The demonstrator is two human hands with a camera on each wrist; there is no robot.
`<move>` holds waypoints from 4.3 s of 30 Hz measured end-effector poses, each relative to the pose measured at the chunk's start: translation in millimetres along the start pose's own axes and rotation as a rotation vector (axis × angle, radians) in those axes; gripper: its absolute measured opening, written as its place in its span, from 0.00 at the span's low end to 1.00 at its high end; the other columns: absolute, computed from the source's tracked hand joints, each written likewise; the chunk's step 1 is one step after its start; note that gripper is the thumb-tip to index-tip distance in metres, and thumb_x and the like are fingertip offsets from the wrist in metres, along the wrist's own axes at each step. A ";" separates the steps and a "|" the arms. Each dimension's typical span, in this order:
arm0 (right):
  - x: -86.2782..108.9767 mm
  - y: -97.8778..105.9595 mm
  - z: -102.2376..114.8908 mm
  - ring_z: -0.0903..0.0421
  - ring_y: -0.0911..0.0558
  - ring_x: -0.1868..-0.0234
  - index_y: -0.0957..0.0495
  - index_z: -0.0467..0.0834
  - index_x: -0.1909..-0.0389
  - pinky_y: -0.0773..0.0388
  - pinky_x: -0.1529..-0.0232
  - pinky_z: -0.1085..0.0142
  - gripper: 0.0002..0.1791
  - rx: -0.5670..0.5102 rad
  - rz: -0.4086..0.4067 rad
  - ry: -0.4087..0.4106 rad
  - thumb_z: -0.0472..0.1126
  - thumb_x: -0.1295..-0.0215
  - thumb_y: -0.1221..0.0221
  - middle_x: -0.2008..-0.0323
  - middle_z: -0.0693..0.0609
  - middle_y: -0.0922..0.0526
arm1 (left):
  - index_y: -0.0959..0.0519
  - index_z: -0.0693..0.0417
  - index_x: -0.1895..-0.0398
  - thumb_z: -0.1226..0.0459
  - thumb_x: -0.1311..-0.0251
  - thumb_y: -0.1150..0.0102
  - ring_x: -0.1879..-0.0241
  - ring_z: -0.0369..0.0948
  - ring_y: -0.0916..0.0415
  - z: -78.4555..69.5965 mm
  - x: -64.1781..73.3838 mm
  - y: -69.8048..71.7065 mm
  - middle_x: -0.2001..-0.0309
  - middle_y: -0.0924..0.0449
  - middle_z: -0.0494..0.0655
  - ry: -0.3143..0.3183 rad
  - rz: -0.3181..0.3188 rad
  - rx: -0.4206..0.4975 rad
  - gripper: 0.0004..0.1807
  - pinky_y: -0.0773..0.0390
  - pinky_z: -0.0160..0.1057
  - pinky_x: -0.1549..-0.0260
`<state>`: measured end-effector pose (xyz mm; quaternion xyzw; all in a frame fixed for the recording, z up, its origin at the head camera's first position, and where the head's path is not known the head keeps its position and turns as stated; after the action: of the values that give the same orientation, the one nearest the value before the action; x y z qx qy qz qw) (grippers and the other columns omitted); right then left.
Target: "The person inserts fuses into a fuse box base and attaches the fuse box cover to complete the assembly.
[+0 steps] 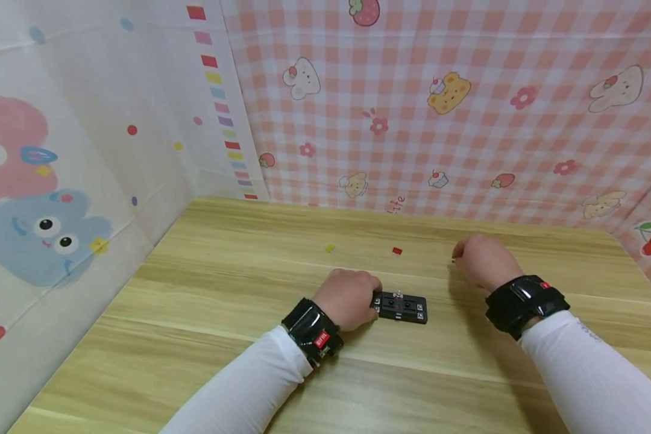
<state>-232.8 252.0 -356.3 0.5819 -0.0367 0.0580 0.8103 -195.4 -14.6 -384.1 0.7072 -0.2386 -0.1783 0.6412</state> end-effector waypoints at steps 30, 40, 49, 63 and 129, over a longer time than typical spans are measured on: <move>21.4 -7.0 41.2 0.50 0.23 0.68 0.17 0.36 0.54 0.28 0.71 0.63 0.09 -0.154 -0.119 0.076 0.38 0.24 0.42 0.60 0.41 0.14 | 0.14 0.45 0.44 0.49 0.39 0.25 0.58 0.36 0.18 0.8 -0.8 -0.7 0.51 0.11 0.40 0.008 0.006 0.017 0.22 0.24 0.47 0.44; 29.9 -12.1 58.4 0.51 0.21 0.66 0.15 0.39 0.52 0.26 0.67 0.62 0.09 -0.164 -0.140 0.158 0.39 0.24 0.40 0.60 0.44 0.11 | 0.14 0.45 0.44 0.49 0.39 0.26 0.58 0.36 0.18 0.9 -0.4 0.2 0.52 0.11 0.39 0.001 0.003 0.007 0.22 0.23 0.47 0.44; 39.5 -17.3 75.8 0.55 0.18 0.67 0.14 0.41 0.59 0.20 0.62 0.57 0.03 -0.164 -0.148 0.271 0.35 0.28 0.36 0.64 0.48 0.11 | 0.13 0.44 0.46 0.48 0.40 0.25 0.63 0.35 0.21 1.6 -2.0 -0.2 0.56 0.12 0.37 -0.006 0.005 0.003 0.21 0.24 0.45 0.48; 47.7 -29.1 88.8 0.53 0.15 0.60 0.13 0.41 0.57 0.15 0.53 0.52 0.05 -0.124 -0.120 0.364 0.33 0.29 0.36 0.60 0.48 0.11 | 0.13 0.43 0.48 0.49 0.41 0.24 0.64 0.35 0.21 2.3 -1.9 0.8 0.58 0.12 0.35 -0.005 0.005 0.013 0.20 0.24 0.47 0.46; 46.1 -53.2 86.2 0.62 0.18 0.66 0.10 0.46 0.67 0.18 0.63 0.64 0.08 -0.017 -0.186 0.586 0.29 0.37 0.30 0.68 0.56 0.13 | 0.12 0.42 0.57 0.50 0.43 0.23 0.70 0.34 0.24 2.0 -1.9 1.7 0.67 0.15 0.32 -0.011 -0.018 0.000 0.15 0.25 0.44 0.52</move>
<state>-179.2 155.9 -372.9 0.5343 0.2517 0.1485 0.7931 -198.2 -15.3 -382.8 0.7082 -0.2358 -0.1881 0.6383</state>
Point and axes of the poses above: each hand's wrist, its own x-axis away from the middle knuckle, its own y-axis out of the back of the hand, z = x × y, the point moved 1 cm from there along -x, towards the middle knuckle
